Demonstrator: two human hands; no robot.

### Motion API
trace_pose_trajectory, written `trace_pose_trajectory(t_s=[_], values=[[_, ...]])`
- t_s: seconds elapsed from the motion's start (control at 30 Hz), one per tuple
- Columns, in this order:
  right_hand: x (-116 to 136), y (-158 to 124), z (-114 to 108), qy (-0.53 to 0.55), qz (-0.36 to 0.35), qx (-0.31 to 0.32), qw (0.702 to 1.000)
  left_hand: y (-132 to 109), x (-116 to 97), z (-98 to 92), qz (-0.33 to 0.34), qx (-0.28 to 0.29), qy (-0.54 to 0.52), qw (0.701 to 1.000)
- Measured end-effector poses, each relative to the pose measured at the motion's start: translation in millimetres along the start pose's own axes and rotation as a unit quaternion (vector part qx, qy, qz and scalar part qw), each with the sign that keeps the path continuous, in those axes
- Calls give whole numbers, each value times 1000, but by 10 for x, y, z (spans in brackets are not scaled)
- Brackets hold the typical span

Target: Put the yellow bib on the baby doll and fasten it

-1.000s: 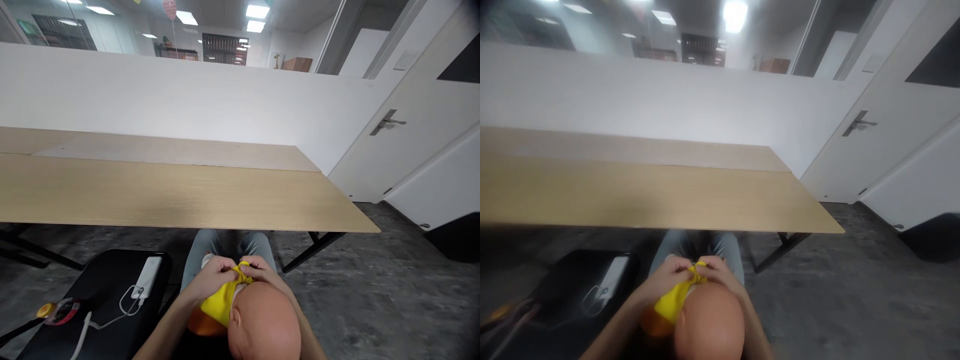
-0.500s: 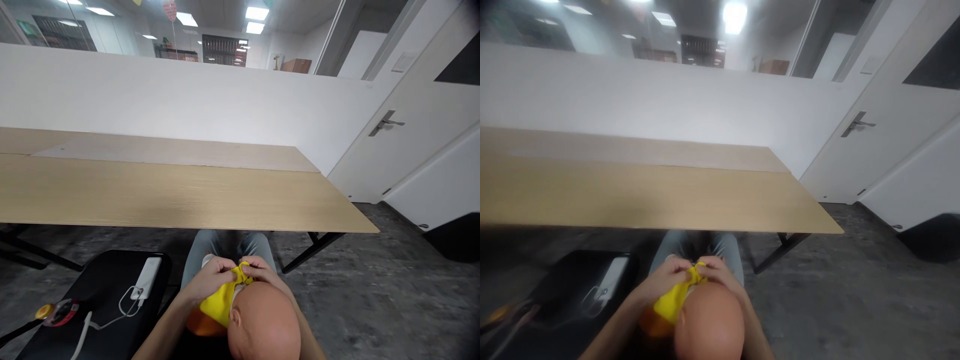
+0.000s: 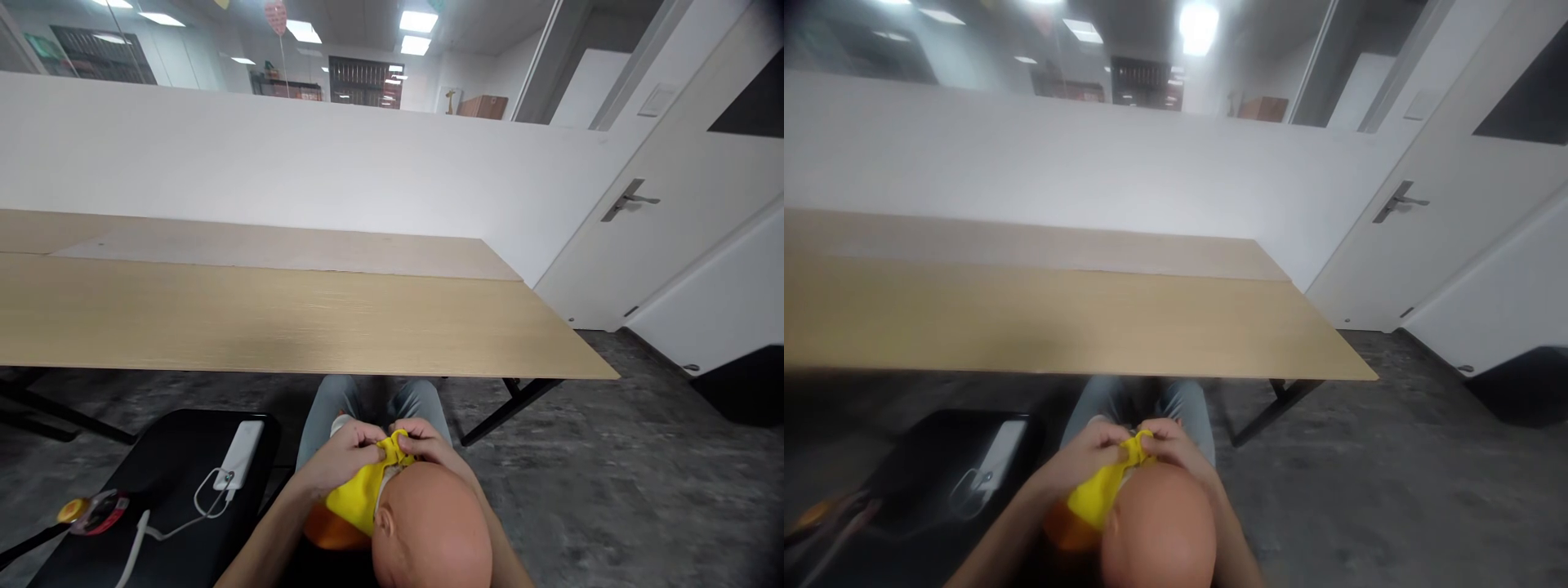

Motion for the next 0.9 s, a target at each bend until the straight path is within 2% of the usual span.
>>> trace_pose_trajectory(t_s=[0.43, 0.6, 0.73, 0.8, 0.9], values=[[22, 9, 15, 15, -4, 8, 1000, -10, 6, 3, 1, 11, -23, 1000], [84, 17, -1, 16, -41, -16, 999, -7, -25, -17, 21, -17, -25, 999], [75, -5, 20, 18, -17, -23, 999, -8, -35, -18, 8, -28, -4, 1000], [35, -25, -6, 37, -5, -78, 996, -6, -29, -11, -1, -32, -12, 999], [-65, -62, -99, 75, 30, -219, 972, 1, -24, 4, -6, -27, -40, 999]])
Point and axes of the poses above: each hand's wrist, its own y-axis towards the middle knuckle, its own z-axis out of the palm, x = y × z, the point moved 3 cm from there along y, towards the middle knuckle, and after that the axes turned 1 degree about z, right-handed, at the moved point
